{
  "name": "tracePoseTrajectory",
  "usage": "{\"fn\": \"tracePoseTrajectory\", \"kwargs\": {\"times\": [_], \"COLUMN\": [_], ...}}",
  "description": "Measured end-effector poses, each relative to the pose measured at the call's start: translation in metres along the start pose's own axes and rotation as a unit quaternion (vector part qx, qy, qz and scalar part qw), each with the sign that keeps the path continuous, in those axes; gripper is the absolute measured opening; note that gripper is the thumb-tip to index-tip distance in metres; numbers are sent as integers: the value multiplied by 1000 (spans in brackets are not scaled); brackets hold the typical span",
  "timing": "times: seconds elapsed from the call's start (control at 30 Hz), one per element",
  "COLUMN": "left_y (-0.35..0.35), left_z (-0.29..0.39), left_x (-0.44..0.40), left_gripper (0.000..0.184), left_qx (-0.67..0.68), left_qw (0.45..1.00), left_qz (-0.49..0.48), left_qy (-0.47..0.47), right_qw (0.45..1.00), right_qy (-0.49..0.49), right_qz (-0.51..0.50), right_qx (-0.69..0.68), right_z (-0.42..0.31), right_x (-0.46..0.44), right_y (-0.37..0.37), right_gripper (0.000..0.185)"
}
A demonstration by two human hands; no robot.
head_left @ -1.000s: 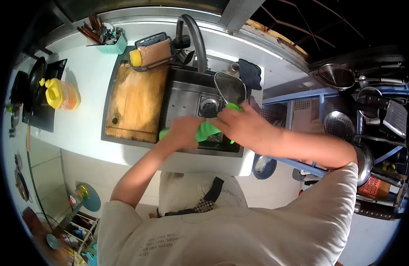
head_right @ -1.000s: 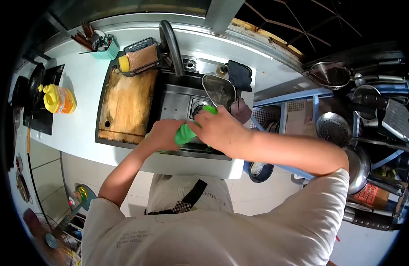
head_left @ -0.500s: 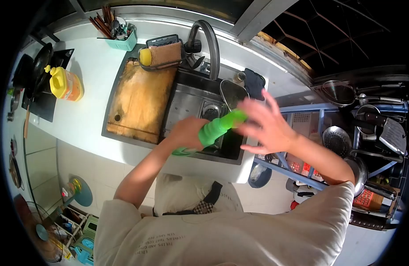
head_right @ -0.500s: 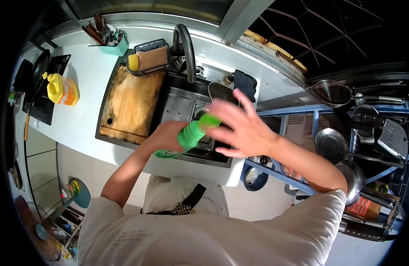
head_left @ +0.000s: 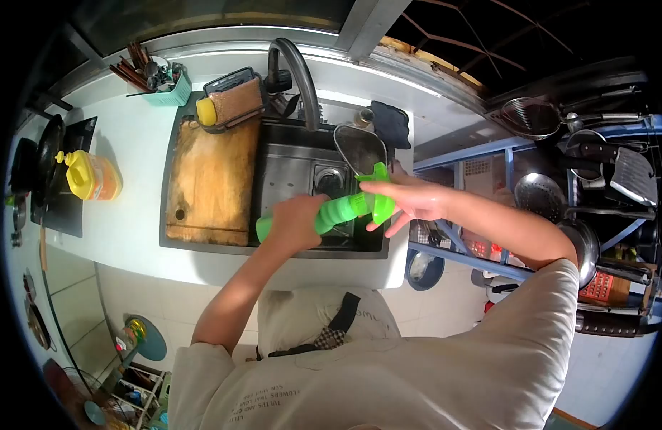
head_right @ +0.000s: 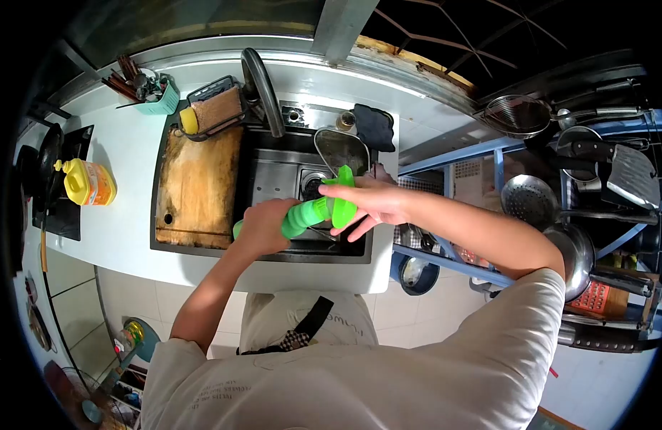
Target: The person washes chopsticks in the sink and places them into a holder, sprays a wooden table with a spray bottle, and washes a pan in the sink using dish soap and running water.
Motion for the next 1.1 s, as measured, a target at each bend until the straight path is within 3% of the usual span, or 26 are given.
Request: {"fn": "tracePoseTrajectory", "kwargs": {"times": [0.03,0.13,0.17,0.23,0.3,0.37,0.53,0.7,0.9,0.97,1.0,1.07,1.1], "left_y": [1,4,3,1,-1,-2,2,4,5,4,3,2,2], "left_z": [-2,-2,-1,-1,-4,-11,-31,-54,-81,-86,-87,-89,-90], "left_x": [0,0,1,1,1,2,-1,-6,-13,-15,-17,-22,-25], "left_gripper": [52,56,55,55,52,53,50,54,56,56,57,57,57], "left_qx": [0,-1,2,10,59,66,90,125,129,124,119,125,132], "left_qw": [1000,1000,1000,999,997,997,996,991,988,989,990,989,988], "left_qz": [0,-18,-27,-34,-51,-44,20,21,33,40,45,44,41], "left_qy": [-2,16,14,12,11,13,-4,-50,-82,-75,-65,-68,-72], "right_qw": [1000,969,868,853,766,731,749,842,852,839,810,733,703], "right_qy": [0,-114,-269,-311,-390,-462,-406,-319,-260,-196,-149,-196,-207], "right_qz": [-2,-47,-30,-18,3,37,166,216,285,338,358,408,374], "right_qx": [1,213,415,419,512,501,497,377,353,379,439,508,568], "right_z": [2,-9,-17,-43,-64,-81,-111,-103,-100,-99,-103,-97,-108], "right_x": [-2,-1,-2,15,29,44,69,36,-10,-23,-34,-77,-89], "right_y": [-1,-6,-9,2,2,-1,-34,-112,-194,-212,-209,-212,-177], "right_gripper": [65,43,37,37,38,36,33,24,20,26,38,38,38]}}
Point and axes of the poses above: each hand's wrist, its own x-axis away from the middle knuckle, its own y-axis out of the palm, z = x × y, the point moved 5 cm from there along -x, towards the middle knuckle, and after that the axes turned 6 degrees about -y, right-handed, at the moved point
